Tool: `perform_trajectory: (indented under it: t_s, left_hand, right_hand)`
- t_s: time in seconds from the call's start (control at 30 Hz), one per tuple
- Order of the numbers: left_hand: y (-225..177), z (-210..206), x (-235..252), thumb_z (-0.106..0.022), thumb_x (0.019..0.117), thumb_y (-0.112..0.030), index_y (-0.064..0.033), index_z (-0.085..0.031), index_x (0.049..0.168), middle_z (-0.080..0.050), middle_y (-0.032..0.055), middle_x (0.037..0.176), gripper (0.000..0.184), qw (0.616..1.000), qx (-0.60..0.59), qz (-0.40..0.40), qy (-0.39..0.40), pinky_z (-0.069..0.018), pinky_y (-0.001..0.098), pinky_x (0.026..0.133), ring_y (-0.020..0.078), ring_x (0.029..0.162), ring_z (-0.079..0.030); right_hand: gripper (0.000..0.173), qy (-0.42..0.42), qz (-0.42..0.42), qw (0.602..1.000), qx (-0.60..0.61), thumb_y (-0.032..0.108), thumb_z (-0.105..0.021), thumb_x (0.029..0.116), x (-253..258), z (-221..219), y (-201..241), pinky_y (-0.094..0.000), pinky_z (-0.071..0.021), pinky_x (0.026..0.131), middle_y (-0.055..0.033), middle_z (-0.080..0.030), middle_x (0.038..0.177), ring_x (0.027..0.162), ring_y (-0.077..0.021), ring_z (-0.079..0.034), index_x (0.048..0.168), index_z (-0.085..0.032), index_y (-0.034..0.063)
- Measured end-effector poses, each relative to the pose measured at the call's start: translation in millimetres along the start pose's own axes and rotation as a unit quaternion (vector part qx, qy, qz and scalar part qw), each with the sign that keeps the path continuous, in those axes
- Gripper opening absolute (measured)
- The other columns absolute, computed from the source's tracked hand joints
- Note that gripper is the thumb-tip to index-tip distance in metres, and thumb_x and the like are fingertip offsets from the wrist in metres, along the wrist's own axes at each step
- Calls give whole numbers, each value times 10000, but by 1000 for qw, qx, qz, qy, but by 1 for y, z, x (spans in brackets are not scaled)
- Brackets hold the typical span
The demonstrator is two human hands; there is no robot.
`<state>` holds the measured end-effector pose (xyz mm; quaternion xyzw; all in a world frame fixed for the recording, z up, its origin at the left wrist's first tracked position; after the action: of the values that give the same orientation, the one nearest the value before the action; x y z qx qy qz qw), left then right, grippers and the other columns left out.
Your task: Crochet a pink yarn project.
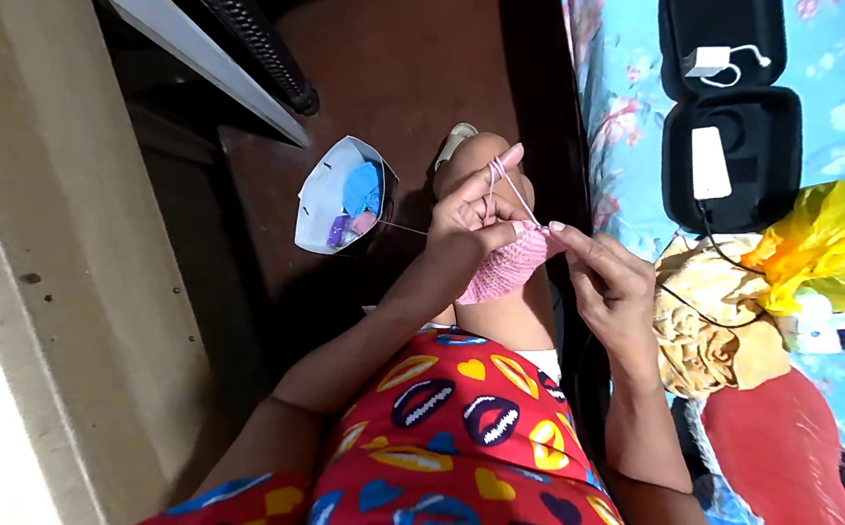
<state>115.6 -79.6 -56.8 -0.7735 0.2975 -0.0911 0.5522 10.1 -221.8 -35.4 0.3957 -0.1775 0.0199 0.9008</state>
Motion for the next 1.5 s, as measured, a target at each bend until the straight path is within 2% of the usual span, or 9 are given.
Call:
perform_trajectory:
  t_s: [0.23,0.6,0.83,1.0,1.13,1.23,1.3,1.4,1.5]
  left_hand:
    - [-6,2,-1,-616,839,191,41,-435,1495,-721,53,862,697,999,8,-29,-15,-588,233,732,96,743,-688]
    - [-7,1,-3,-635,855,172,82,-433,1478,-718,46,847,661,998,46,-51,-4,-588,229,743,86,744,-688]
    - [1,0,-3,-618,877,150,18,-384,1534,-723,62,872,710,1000,-4,-3,2,-594,249,734,106,750,-695]
    - [-8,-3,-8,-641,858,162,72,-298,1547,-715,50,885,775,997,46,-66,-4,-589,233,759,93,762,-688]
    - [-17,-13,-27,-620,882,123,26,-330,1558,-681,64,854,742,976,162,-145,-18,-548,187,613,68,662,-630]
    - [-20,-28,-47,-593,958,1,44,-486,1398,-668,97,905,455,905,276,-324,-8,-558,240,735,94,777,-642]
    - [-21,-34,-55,-576,980,-26,-25,-545,1292,-662,105,933,314,875,280,-395,-11,-558,269,790,128,847,-658]
    - [-26,-32,-51,-591,976,10,-73,-513,1380,-681,28,1029,420,915,166,-369,-5,-565,237,853,64,925,-665]
    - [-26,-25,-37,-593,913,108,-21,-299,1555,-680,13,977,718,968,49,-247,12,-580,240,774,56,834,-664]
  right_hand:
    - [363,-11,54,990,-129,67,-561,972,5,5,15,-295,-326,454,-83,-500,690,516,-167,-447,1266,-756,153]
    - [331,-20,60,988,-142,69,-582,976,3,-1,16,-299,-343,457,-89,-527,693,528,-181,-481,1242,-768,135]
    - [329,-5,-16,996,88,3,-563,970,1,-5,-2,-146,-410,566,-34,-552,747,628,-24,-485,1246,-740,37]
    - [313,-9,-33,992,125,-9,-572,957,-1,-6,-2,-127,-453,627,-36,-610,786,685,-10,-537,1215,-749,16]
    - [311,-15,-35,991,126,-16,-569,953,-1,-6,5,-140,-459,614,-42,-615,784,675,-16,-541,1208,-747,0]
    - [325,-7,-117,972,204,-25,-580,969,1,-5,22,-150,-569,750,-59,-742,1085,844,9,-670,1270,-699,-14]
    - [378,-12,-187,941,282,-30,-577,963,2,-7,31,-125,-526,636,1,-733,1092,721,40,-611,1329,-657,21]
    - [434,-30,-205,910,360,-44,-585,943,3,-8,31,-126,-486,584,11,-730,1047,664,28,-574,1364,-608,58]
    - [287,-66,-71,972,215,16,-603,980,3,5,34,-168,-579,748,7,-707,993,830,1,-665,1267,-585,19]
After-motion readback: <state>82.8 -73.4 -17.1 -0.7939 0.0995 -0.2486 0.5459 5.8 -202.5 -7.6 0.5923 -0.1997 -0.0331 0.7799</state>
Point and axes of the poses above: each hand's wrist, its own x-axis towards the middle knuckle, its own z-axis out of the back of the hand, y = z × x, the point moved 8 cm from there along x, towards the middle knuckle
